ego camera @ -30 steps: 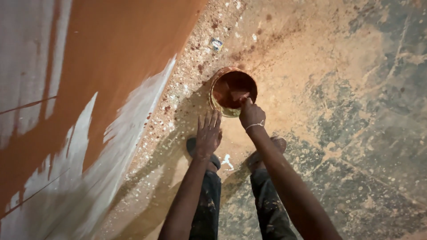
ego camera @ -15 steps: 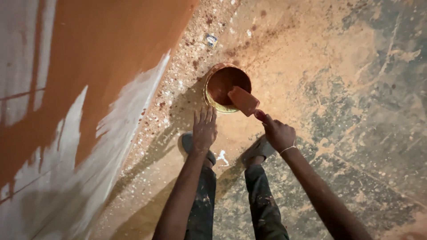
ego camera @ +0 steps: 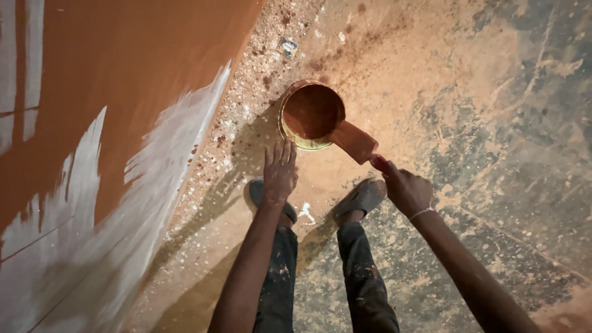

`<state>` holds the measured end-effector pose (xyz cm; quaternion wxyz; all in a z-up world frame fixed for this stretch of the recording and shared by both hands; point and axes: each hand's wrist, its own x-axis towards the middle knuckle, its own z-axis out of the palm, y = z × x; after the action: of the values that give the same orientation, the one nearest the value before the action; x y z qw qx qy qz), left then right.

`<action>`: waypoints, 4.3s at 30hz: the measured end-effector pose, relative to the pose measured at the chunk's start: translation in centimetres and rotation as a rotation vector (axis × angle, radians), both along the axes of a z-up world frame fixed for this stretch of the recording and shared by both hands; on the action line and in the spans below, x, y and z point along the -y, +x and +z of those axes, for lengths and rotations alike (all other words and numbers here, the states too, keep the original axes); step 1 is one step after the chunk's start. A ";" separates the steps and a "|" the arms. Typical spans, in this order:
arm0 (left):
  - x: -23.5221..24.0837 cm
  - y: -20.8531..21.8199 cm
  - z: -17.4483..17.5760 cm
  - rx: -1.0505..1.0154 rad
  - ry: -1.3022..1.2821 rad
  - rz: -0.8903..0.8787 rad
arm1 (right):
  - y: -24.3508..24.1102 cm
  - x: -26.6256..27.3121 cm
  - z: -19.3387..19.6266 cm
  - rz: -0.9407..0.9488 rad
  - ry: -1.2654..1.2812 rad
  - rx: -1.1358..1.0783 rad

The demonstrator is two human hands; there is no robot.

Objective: The person paints a wall with brown paint using a brush. They repeatedly dip the brush into a paint can and apply horizontal strokes to cover the unpainted sections of the wall.

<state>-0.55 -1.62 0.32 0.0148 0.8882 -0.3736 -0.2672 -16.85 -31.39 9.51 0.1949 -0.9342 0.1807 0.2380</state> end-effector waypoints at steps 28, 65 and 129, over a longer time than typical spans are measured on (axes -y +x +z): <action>-0.4 -0.4 -0.8 -0.016 0.043 -0.014 | -2.6 2.9 -1.6 -1.186 0.928 -0.227; 7.1 2.9 58.7 0.624 -0.699 0.687 | 8.8 0.1 50.2 -0.615 1.415 0.202; 5.6 6.5 82.9 1.210 -0.676 0.800 | 27.3 0.7 80.1 0.058 1.940 0.481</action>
<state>5.99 -7.25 83.24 0.1728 0.8931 -0.0307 0.4142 10.45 -32.14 89.65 0.8986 -0.3985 -0.1588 0.0920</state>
